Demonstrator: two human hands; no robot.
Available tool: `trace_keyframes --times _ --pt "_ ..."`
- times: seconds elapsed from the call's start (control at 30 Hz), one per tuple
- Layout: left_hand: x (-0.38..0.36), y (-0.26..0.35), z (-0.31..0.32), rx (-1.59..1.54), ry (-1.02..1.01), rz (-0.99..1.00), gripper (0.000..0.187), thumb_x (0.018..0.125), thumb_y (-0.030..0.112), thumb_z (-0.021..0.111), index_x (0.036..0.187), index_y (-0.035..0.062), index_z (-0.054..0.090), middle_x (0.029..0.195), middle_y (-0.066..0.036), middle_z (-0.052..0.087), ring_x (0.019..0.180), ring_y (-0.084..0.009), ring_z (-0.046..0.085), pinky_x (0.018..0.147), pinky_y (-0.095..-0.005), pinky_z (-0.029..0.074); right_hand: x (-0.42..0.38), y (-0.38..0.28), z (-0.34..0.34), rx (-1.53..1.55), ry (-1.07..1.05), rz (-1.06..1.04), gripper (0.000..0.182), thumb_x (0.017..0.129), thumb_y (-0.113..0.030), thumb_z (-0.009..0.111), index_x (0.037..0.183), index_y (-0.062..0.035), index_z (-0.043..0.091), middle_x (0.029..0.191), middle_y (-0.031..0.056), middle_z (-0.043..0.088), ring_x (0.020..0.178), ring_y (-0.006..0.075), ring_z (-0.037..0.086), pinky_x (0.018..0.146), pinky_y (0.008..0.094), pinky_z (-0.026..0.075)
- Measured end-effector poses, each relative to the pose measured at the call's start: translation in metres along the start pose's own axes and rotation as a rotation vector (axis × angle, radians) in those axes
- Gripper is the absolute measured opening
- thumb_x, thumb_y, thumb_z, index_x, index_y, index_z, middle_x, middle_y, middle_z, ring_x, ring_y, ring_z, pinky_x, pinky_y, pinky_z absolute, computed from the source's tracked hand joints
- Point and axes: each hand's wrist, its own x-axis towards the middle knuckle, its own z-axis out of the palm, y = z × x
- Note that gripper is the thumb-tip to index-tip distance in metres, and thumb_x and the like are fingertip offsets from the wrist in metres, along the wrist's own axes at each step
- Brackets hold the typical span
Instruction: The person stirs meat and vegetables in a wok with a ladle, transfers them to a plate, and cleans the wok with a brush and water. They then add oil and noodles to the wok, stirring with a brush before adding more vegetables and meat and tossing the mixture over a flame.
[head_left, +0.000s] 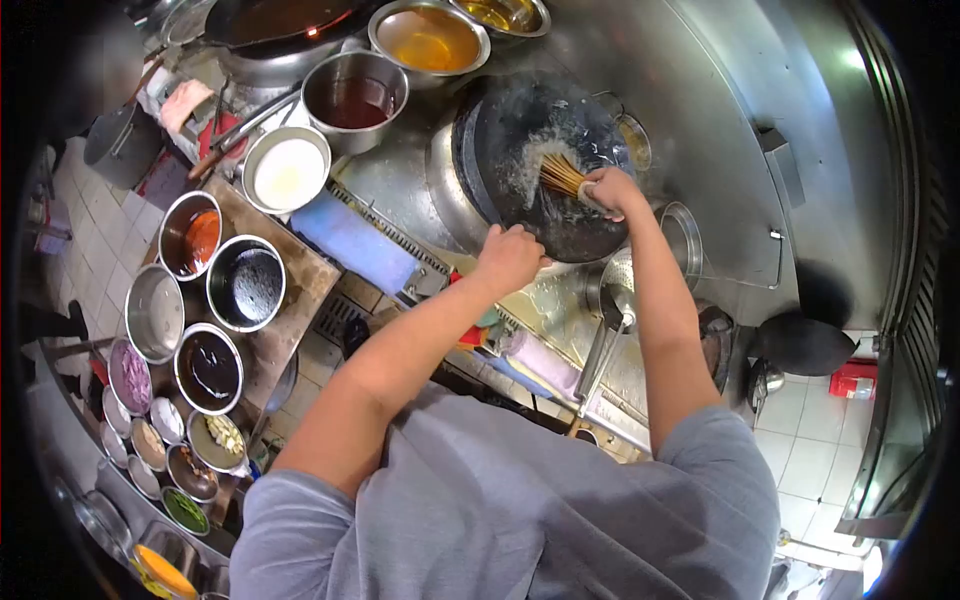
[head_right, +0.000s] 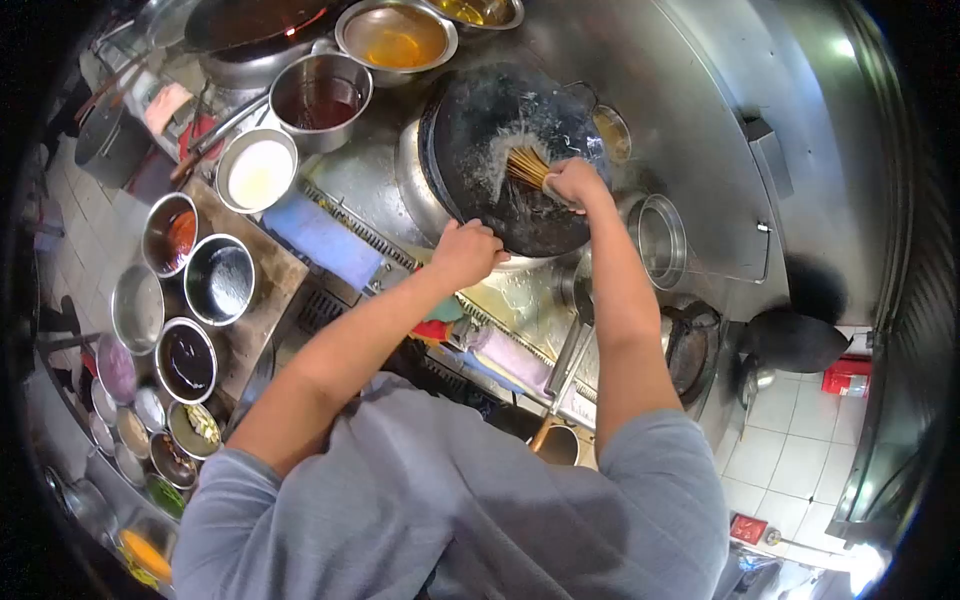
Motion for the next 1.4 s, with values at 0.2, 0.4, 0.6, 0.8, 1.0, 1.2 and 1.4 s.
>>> trace_keyframes --times 0.2,0.4,0.6,0.8,1.0,1.2,1.4 --pt "0.004 -0.003 -0.001 -0.058 -0.046 -0.005 0.028 0.085 0.038 0.056 0.080 0.0130 0.069 0.083 -0.002 0.064 0.092 -0.0212 0.056 0.078 -0.0426 0.039 -0.046 -0.014 -0.033 -0.204 -0.135 -0.102 0.038 0.076 -0.026 0.062 0.111 -0.0118 0.065 0.093 0.0144 0.068 0.083 0.0255 0.065 0.063 0.0410 0.053" --pt "0.006 -0.004 -0.008 -0.029 -0.099 0.000 0.027 0.085 0.036 0.057 0.080 0.0120 0.069 0.084 -0.003 0.065 0.093 -0.0232 0.056 0.078 -0.0435 0.040 -0.006 0.013 0.001 -0.098 0.160 -0.182 0.031 0.077 -0.024 0.057 0.103 -0.0119 0.068 0.080 0.0147 0.068 0.056 0.0277 0.065 0.050 0.0374 0.053" --pt "0.007 -0.010 -0.002 -0.075 -0.094 0.006 0.028 0.084 0.036 0.058 0.078 0.0110 0.069 0.082 -0.005 0.065 0.093 -0.0236 0.056 0.076 -0.0422 0.042 0.029 0.006 -0.017 -0.350 0.051 -0.231 0.033 0.075 -0.032 0.060 0.101 -0.0154 0.069 0.096 0.0176 0.066 0.082 0.0309 0.066 0.072 0.0387 0.053" --pt "0.008 -0.008 -0.007 -0.054 -0.051 0.063 0.028 0.083 0.035 0.058 0.077 0.0098 0.068 0.079 -0.006 0.063 0.090 -0.0249 0.057 0.075 -0.0419 0.044 -0.008 0.004 0.111 0.162 0.603 -0.251 0.037 0.078 -0.027 0.061 0.110 -0.0087 0.063 0.101 0.0217 0.063 0.095 0.0371 0.060 0.084 0.0425 0.048" --pt "0.005 -0.009 -0.003 -0.037 0.100 0.066 0.030 0.081 0.034 0.061 0.072 0.0068 0.067 0.075 -0.008 0.061 0.083 -0.0257 0.056 0.074 -0.0407 0.044 -0.062 0.068 0.050 -0.109 0.403 -0.004 0.034 0.081 -0.032 0.058 0.107 -0.0102 0.064 0.102 0.0174 0.064 0.092 0.0359 0.062 0.084 0.0432 0.048" --pt "0.008 -0.019 0.007 -0.113 0.064 0.167 0.031 0.078 0.034 0.063 0.065 0.0061 0.065 0.068 -0.008 0.059 0.076 -0.0277 0.057 0.073 -0.0394 0.045 0.053 -0.013 0.091 0.473 0.809 -0.057 0.031 0.079 -0.031 0.060 0.101 -0.0102 0.066 0.094 0.0201 0.065 0.089 0.0387 0.062 0.079 0.0457 0.049" --pt "0.011 -0.013 -0.002 0.017 0.101 0.145 0.024 0.074 0.033 0.066 0.068 0.0094 0.066 0.069 -0.008 0.057 0.075 -0.0280 0.056 0.068 -0.0434 0.042 -0.073 0.026 0.102 0.064 0.431 -0.214 0.022 0.080 -0.022 0.057 0.098 -0.0125 0.065 0.098 0.0169 0.063 0.088 0.0341 0.064 0.075 0.0451 0.052"
